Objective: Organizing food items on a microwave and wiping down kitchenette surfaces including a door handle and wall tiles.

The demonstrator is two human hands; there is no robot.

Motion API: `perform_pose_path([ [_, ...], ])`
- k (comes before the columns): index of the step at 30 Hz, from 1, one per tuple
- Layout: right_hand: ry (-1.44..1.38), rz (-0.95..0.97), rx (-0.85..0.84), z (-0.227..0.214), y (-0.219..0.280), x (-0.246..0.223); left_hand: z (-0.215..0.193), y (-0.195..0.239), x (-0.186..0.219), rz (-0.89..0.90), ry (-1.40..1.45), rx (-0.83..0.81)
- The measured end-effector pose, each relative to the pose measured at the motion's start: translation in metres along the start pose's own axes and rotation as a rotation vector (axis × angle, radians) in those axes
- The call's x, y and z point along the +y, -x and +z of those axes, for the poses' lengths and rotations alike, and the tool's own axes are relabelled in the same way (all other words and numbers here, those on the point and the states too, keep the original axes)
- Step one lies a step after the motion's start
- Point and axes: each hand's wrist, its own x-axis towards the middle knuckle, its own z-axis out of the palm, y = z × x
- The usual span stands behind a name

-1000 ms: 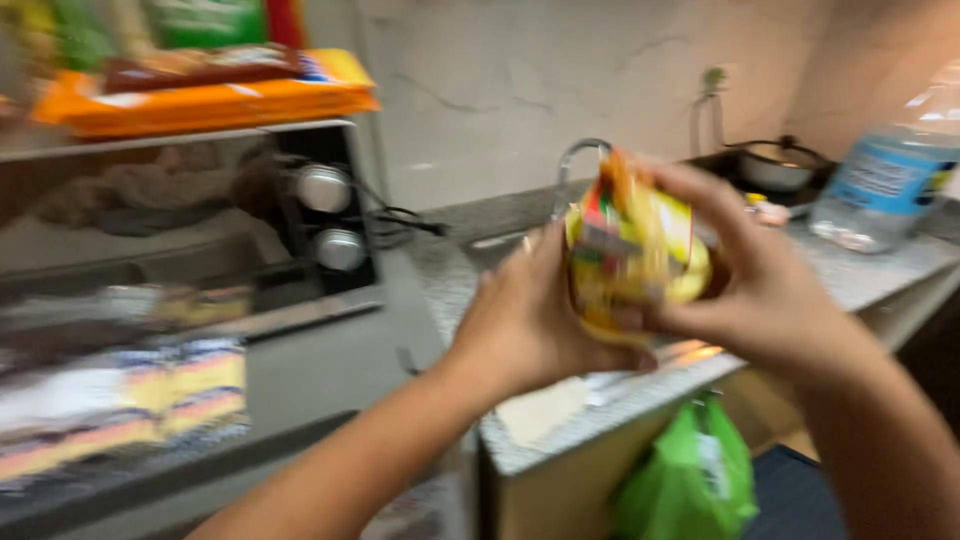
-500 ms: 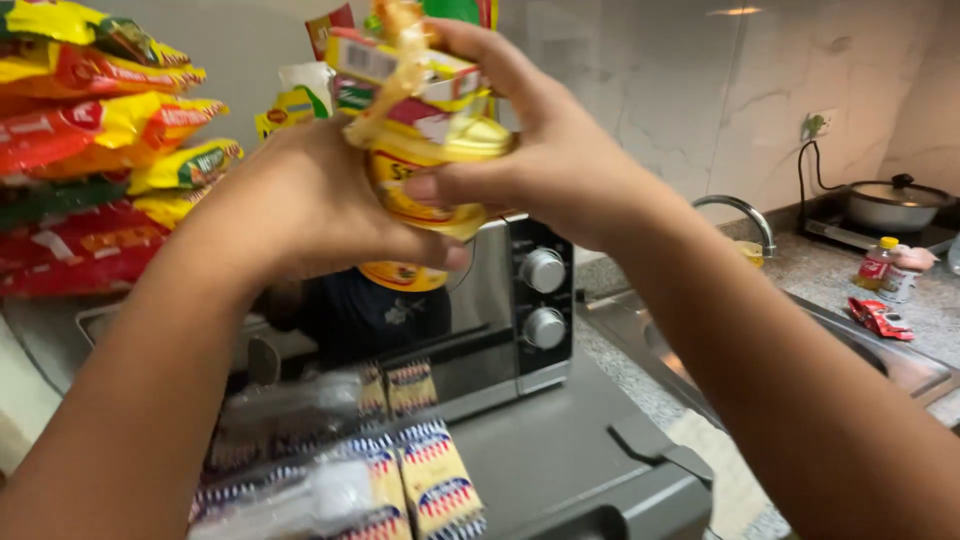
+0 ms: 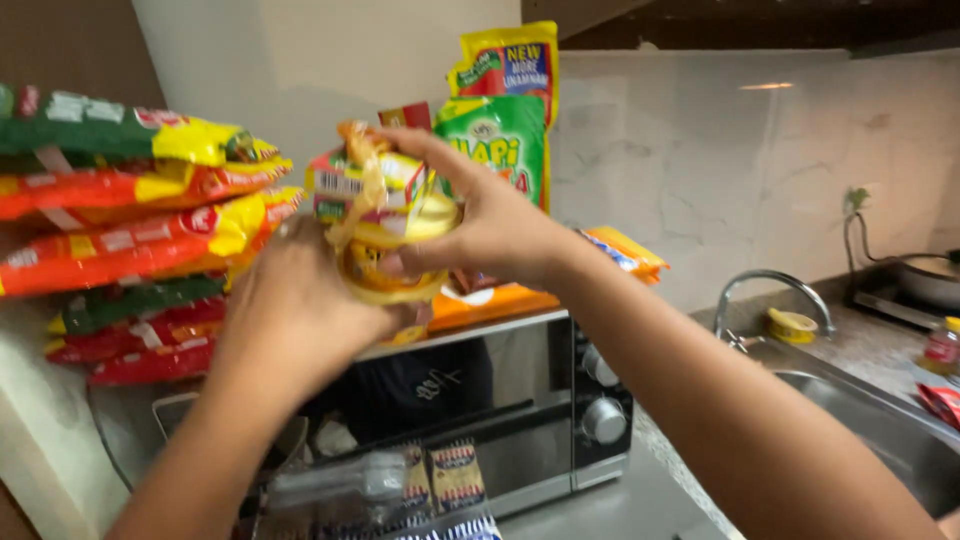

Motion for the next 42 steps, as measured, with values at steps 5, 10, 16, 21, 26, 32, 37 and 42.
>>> perform_pose_path([
  [5, 0.130, 0.036, -0.059, -0.001, -0.021, 0.006, 0.013, -0.004, -0.011, -0.019, -0.129, 0.003],
  [10, 0.135, -0.010, -0.109, -0.002, -0.036, 0.022, 0.026, -0.010, -0.025, -0.117, -0.157, -0.017],
  [16, 0.169, -0.044, -0.168, -0.006, -0.051, 0.054, 0.055, -0.008, -0.045, 0.024, -0.378, 0.115],
  [21, 0.190, -0.027, -0.208, -0.006, -0.063, 0.066, 0.073, -0.001, -0.054, 0.114, -0.665, 0.265],
  [26, 0.328, 0.039, -0.164, 0.000, -0.075, 0.067, 0.072, 0.024, -0.045, 0.288, -0.924, 0.483],
  [32, 0.432, 0.028, -0.140, -0.003, -0.083, 0.078, 0.085, 0.017, -0.041, 0.398, -0.946, 0.497],
  [37, 0.616, -0.040, -0.062, -0.004, -0.095, 0.097, 0.098, 0.001, -0.044, 0.357, -0.989, 0.549],
  [42, 0.779, -0.080, 0.012, -0.002, -0.107, 0.118, 0.107, -0.013, -0.052, 0.340, -0.998, 0.550],
])
